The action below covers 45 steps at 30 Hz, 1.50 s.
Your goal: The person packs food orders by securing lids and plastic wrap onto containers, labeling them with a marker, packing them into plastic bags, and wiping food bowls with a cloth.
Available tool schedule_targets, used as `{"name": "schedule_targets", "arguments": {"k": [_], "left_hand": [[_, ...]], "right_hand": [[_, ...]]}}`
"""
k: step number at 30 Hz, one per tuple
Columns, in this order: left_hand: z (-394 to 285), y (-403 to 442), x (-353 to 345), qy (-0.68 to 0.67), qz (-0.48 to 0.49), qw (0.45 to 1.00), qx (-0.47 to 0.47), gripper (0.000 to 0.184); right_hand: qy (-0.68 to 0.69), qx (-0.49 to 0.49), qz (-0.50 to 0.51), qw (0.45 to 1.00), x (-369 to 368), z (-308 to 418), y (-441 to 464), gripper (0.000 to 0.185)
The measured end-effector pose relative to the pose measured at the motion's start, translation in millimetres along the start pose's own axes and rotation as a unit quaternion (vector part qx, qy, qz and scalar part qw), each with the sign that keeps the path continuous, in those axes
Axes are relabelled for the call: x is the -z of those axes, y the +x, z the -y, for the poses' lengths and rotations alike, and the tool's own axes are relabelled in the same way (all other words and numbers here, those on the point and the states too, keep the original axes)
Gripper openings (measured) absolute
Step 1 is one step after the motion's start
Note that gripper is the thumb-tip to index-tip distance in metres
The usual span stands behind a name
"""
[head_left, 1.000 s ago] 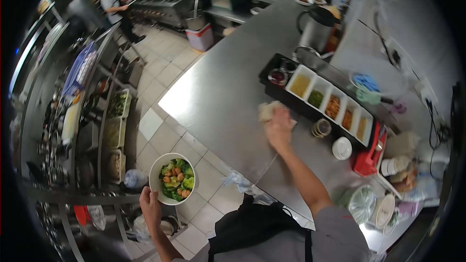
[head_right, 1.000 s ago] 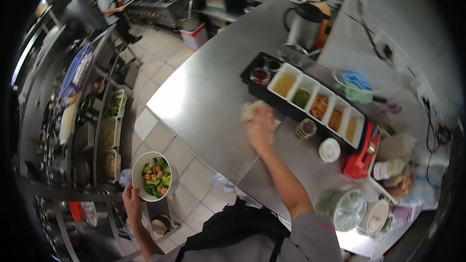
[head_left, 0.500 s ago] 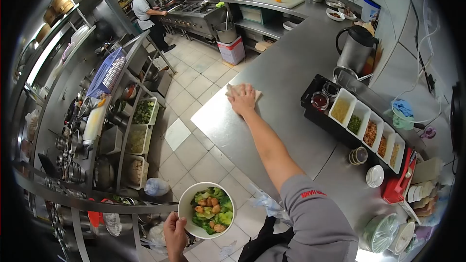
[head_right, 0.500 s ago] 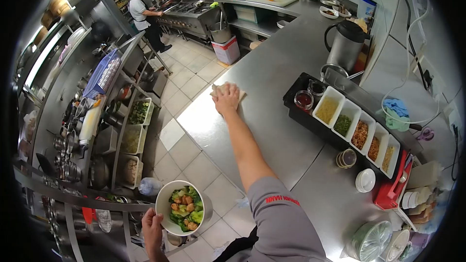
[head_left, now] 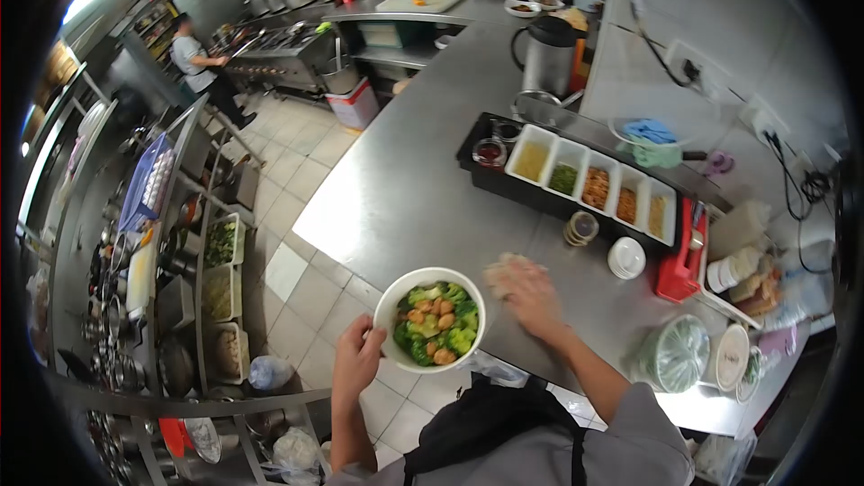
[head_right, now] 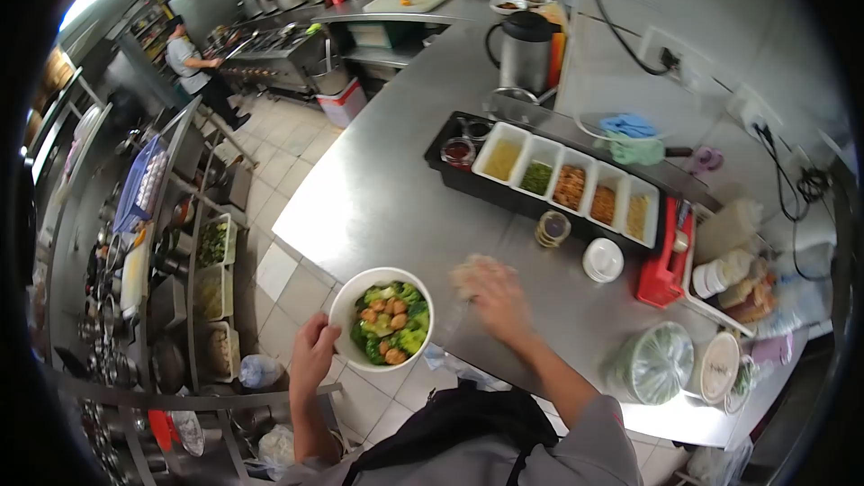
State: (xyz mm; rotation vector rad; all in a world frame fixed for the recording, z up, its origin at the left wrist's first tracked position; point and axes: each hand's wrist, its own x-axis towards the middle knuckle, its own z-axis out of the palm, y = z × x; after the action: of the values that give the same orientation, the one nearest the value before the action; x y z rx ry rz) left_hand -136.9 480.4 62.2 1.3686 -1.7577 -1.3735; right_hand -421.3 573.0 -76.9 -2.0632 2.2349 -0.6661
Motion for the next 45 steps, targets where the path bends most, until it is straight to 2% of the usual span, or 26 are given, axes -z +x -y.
{"name": "schedule_targets", "arguments": {"k": [3, 4, 6, 9, 10, 11, 12, 13, 15, 18, 19, 20, 22, 24, 28, 31, 34, 35, 36, 39, 40, 41, 42, 43, 44, 45], "left_hand": [[6, 15, -47, -0.036, 0.064, 0.997, -0.021, 0.015], [8, 24, -66, -0.057, 0.084, 0.994, -0.029, 0.016], [37, 40, -98, 0.018, 0.094, 0.993, -0.066, 0.018], [28, 42, -137, 0.015, 0.103, 0.99, -0.094, 0.021], [35, 45, -148, 0.0, 0.105, 0.991, -0.088, 0.021], [37, 45, -156, -0.013, 0.106, 0.991, -0.08, 0.021], [29, 41, -161, -0.017, 0.112, 0.991, -0.072, 0.02], [28, 39, -166, -0.022, 0.111, 0.991, -0.069, 0.02], [33, 41, -176, -0.035, 0.105, 0.992, -0.065, 0.02], [47, 44, -185, -0.075, 0.11, 0.989, -0.068, 0.023], [46, 44, -185, -0.09, 0.116, 0.987, -0.065, 0.026], [47, 41, -184, -0.103, 0.121, 0.985, -0.06, 0.03], [55, 42, -179, -0.071, 0.106, 0.989, -0.08, 0.038], [71, 50, -169, 0.02, 0.065, 0.99, -0.127, 0.046], [69, 40, -132, 0.002, 0.021, 0.99, -0.139, 0.05], [38, 18, -101, 0.005, -0.008, 0.99, -0.142, 0.045], [5, 0, -86, -0.035, -0.01, 0.984, -0.177, 0.035], [-3, -4, -87, -0.054, -0.009, 0.98, -0.19, 0.034], [-8, -8, -88, -0.071, -0.01, 0.977, -0.202, 0.034], [-29, -25, -95, -0.139, 0.015, 0.955, -0.261, 0.029], [-39, -35, -99, -0.167, 0.027, 0.944, -0.283, 0.029], [-53, -47, -102, -0.204, 0.068, 0.927, -0.307, 0.03], [-64, -60, -105, -0.241, 0.102, 0.907, -0.331, 0.034], [-71, -69, -111, -0.25, 0.109, 0.877, -0.396, 0.04], [-72, -76, -115, -0.251, 0.107, 0.845, -0.46, 0.048], [-60, -81, -115, -0.059, 0.016, 0.831, -0.552, 0.061]], "right_hand": [[-0.081, -0.206, -0.003, 0.975, 40, -42, -76, 0.044], [-0.112, -0.233, -0.017, 0.966, 51, -45, -96, 0.041], [-0.177, -0.288, -0.058, 0.939, 84, -51, -126, 0.036], [0.041, -0.225, -0.19, 0.955, 164, -33, -127, 0.025], [0.023, -0.182, -0.293, 0.938, 205, -15, -114, 0.019], [0.102, -0.21, -0.334, 0.913, 247, 0, -108, 0.019], [0.062, -0.178, -0.39, 0.901, 285, 7, -102, 0.019], [-0.046, -0.068, -0.442, 0.893, 333, 22, -90, 0.019], [-0.232, 0.049, -0.532, 0.813, 412, 36, -65, 0.018], [-0.303, 0.137, -0.599, 0.729, 513, 45, -14, 0.014], [-0.367, 0.099, -0.595, 0.708, 547, 34, 2, 0.022], [-0.436, 0.126, -0.61, 0.65, 578, 25, 21, 0.027], [-0.48, 0.17, -0.598, 0.619, 616, 12, 48, 0.025], [-0.412, 0.107, -0.585, 0.69, 637, -18, 60, 0.023], [-0.28, 0.017, -0.554, 0.784, 631, 4, 49, 0.02], [-0.256, 0.099, -0.627, 0.729, 673, -46, 62, 0.017], [-0.21, 0.171, -0.707, 0.653, 701, -51, 64, 0.015], [-0.314, 0.248, -0.751, 0.526, 712, -59, 67, 0.014], [-0.288, 0.125, -0.758, 0.572, 684, -17, 49, 0.017], [-0.179, 0.119, -0.76, 0.614, 617, 43, 32, 0.033], [-0.164, 0.117, -0.717, 0.667, 580, 60, 28, 0.035], [-0.117, -0.016, -0.636, 0.763, 530, 83, 18, 0.035], [-0.09, -0.008, -0.602, 0.794, 479, 84, 19, 0.019], [-0.066, 0.121, -0.563, 0.814, 422, 72, 20, 0.013], [-0.011, 0.013, -0.479, 0.878, 361, 91, 6, 0.009], [0.051, 0.025, -0.394, 0.917, 307, 89, -3, 0.011]]}}
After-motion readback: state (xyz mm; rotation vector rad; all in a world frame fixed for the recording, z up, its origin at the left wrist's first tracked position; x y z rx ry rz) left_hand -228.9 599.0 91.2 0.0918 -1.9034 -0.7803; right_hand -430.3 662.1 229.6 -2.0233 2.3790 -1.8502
